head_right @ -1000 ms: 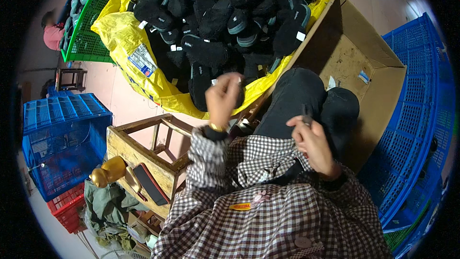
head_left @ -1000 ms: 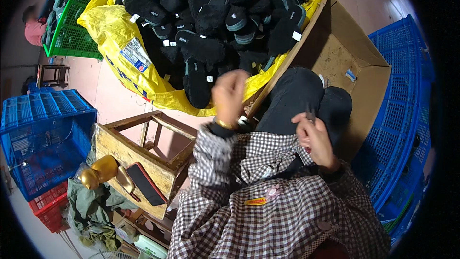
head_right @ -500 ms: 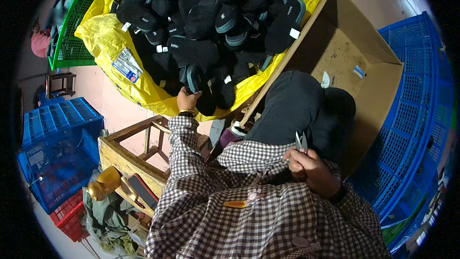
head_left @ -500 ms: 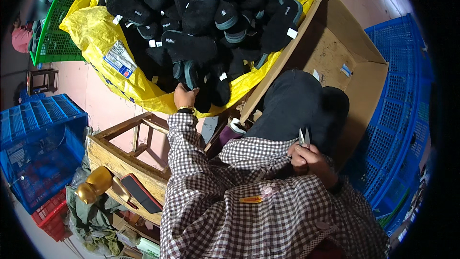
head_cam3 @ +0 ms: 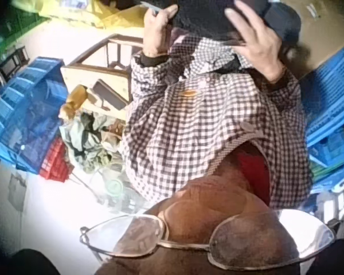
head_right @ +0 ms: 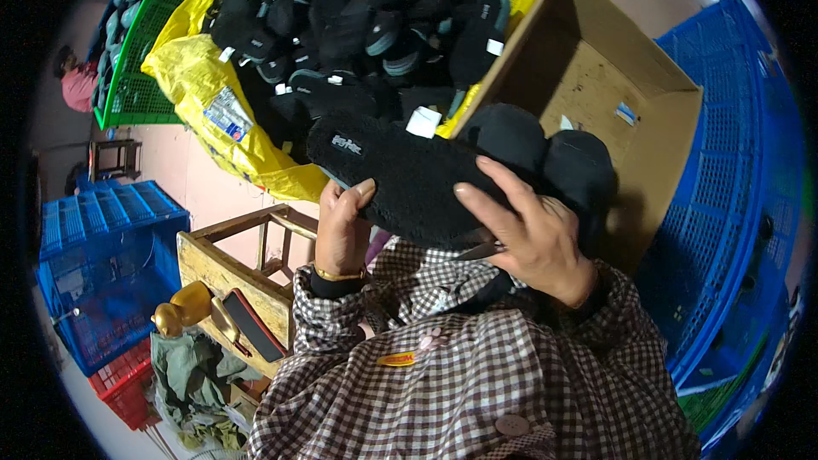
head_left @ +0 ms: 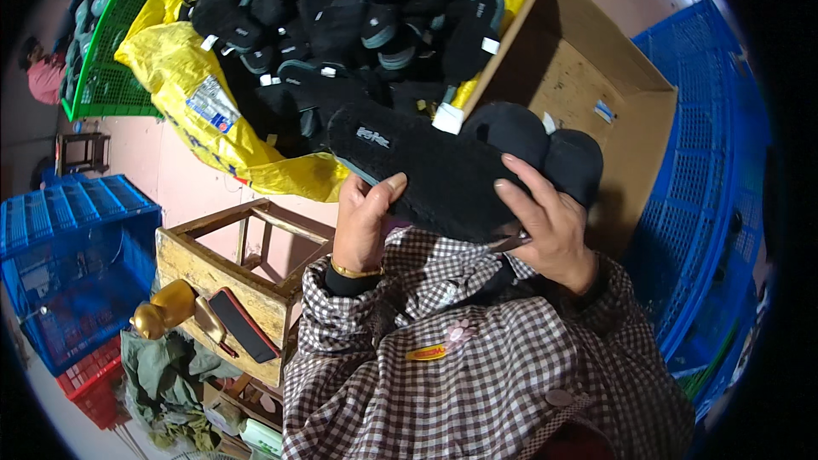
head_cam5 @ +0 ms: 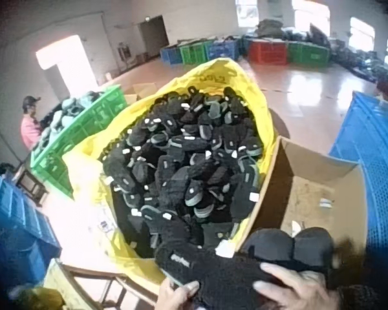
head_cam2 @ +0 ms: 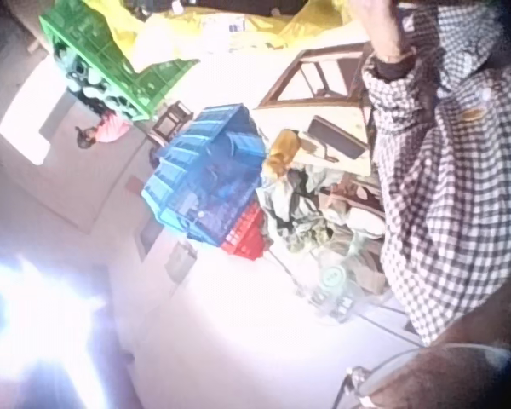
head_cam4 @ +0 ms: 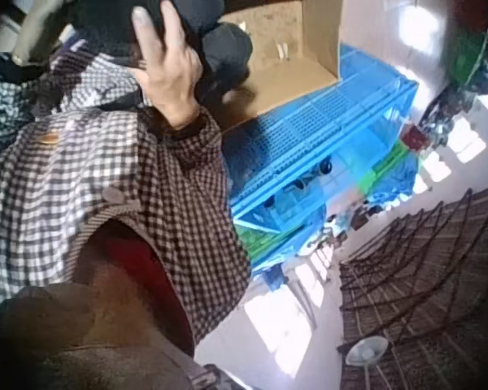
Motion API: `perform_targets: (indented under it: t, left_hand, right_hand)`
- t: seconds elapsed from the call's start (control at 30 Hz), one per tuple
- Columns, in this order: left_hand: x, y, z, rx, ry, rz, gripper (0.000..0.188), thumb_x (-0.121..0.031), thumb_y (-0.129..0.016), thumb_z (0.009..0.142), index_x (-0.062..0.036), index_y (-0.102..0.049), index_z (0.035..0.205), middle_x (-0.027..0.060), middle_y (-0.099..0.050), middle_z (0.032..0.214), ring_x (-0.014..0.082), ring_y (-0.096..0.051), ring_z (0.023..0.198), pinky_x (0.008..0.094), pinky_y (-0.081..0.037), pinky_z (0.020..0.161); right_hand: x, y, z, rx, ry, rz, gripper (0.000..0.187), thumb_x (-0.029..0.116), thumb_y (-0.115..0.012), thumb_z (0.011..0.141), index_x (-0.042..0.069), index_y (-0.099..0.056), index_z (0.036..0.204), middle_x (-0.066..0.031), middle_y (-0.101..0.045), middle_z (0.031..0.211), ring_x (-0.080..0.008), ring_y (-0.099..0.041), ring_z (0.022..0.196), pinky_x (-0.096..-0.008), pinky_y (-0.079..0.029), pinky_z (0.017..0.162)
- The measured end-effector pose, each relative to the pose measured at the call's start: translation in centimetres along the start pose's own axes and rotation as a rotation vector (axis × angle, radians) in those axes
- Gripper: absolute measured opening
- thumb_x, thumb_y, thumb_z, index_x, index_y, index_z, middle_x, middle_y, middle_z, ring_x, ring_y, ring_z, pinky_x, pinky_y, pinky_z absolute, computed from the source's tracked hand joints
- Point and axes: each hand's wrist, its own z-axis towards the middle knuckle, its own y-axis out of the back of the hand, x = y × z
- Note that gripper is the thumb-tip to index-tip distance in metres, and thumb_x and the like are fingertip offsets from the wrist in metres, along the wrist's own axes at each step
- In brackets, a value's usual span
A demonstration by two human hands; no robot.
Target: The person sits on the floor and repeatedly picks up black slippers from a yellow sack. They turn each slipper over to inspect the sole, interior, and upper, then place it back into the sack. The process is repeated for several slippers.
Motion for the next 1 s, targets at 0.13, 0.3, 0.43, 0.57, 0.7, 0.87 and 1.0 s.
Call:
perform_targets:
  t: [0.13,0.3,0.43,0.57,0.7,0.87,1.0]
  left_hand:
    - [0.0,-3.2,-1.7,0.119,0.221,-0.055,0.027,-0.025,-0.052,0.096,-0.0001,-0.055,0.107,0.0095,-0.064,0.094,0.0176,-0.063,0.079,0.0339,-0.055,0.072]
    - [0.9,-3.1,-2.8,0.242,0.153,0.310,0.036,-0.028,-0.042,0.101,-0.0015,-0.056,0.082,0.0035,-0.056,0.069,0.0103,-0.051,0.060,0.0235,-0.042,0.057]
    - [0.6,-4.4,-4.2,0.092,-0.185,0.519,0.014,-0.012,-0.061,0.092,0.0005,-0.058,0.087,0.0024,-0.057,0.080,0.0055,-0.046,0.066,0.0196,-0.038,0.061]
    - [-0.1,-6.4,-2.2,0.518,-0.770,1.157,0.048,-0.024,-0.080,0.066,-0.0003,-0.063,0.104,0.0098,-0.063,0.101,0.0303,-0.053,0.100,0.0376,-0.043,0.087]
    - [1.5,-8.6,-2.2,0.765,-0.573,1.137,0.048,-0.024,-0.080,0.068,0.0007,-0.064,0.106,0.0131,-0.066,0.103,0.0299,-0.060,0.095,0.0361,-0.046,0.086]
    - [3.5,-10.0,-2.4,0.905,-0.253,0.974,0.023,-0.008,-0.076,0.075,0.0041,-0.068,0.093,0.0149,-0.068,0.092,0.0231,-0.065,0.083,0.0300,-0.050,0.076]
    - [5.0,-10.0,-2.1,0.894,-0.169,0.936,0.013,-0.005,-0.073,0.079,0.0041,-0.067,0.086,0.0104,-0.068,0.081,0.0185,-0.064,0.076,0.0280,-0.049,0.072]
  right_hand:
    - [-2.1,1.2,-2.3,-0.009,0.007,-0.017,0.050,0.012,-0.075,0.068,0.008,-0.062,0.117,-0.0116,-0.060,0.121,-0.0221,-0.067,0.079,-0.0289,-0.052,0.060]
    - [-3.8,2.0,-7.8,0.103,-0.399,0.483,0.061,-0.001,-0.078,0.062,0.004,-0.059,0.120,-0.0093,-0.062,0.119,-0.0120,-0.065,0.084,-0.0247,-0.052,0.062]
    - [-3.2,3.9,-9.8,0.154,-0.708,0.586,0.055,0.000,-0.077,0.064,-0.002,-0.058,0.116,-0.0107,-0.064,0.108,-0.0156,-0.062,0.092,-0.0286,-0.049,0.082]
    - [-3.5,4.8,-10.9,0.156,-0.996,0.942,0.047,0.001,-0.076,0.068,-0.003,-0.058,0.111,-0.0063,-0.066,0.098,-0.0121,-0.060,0.088,-0.0280,-0.048,0.084]
    - [-3.5,5.5,-11.7,0.325,-0.791,0.935,0.046,0.012,-0.077,0.074,-0.003,-0.059,0.114,-0.0112,-0.067,0.104,-0.0163,-0.062,0.099,-0.0317,-0.046,0.093]
    - [-2.8,5.4,-12.3,0.293,-0.712,0.902,0.041,0.007,-0.076,0.076,-0.002,-0.060,0.112,-0.0122,-0.068,0.102,-0.0150,-0.064,0.093,-0.0299,-0.051,0.086]
    - [-3.2,3.9,-14.2,0.261,-0.703,0.811,0.044,0.012,-0.078,0.075,-0.002,-0.060,0.113,-0.0124,-0.068,0.102,-0.0160,-0.065,0.093,-0.0307,-0.052,0.085]
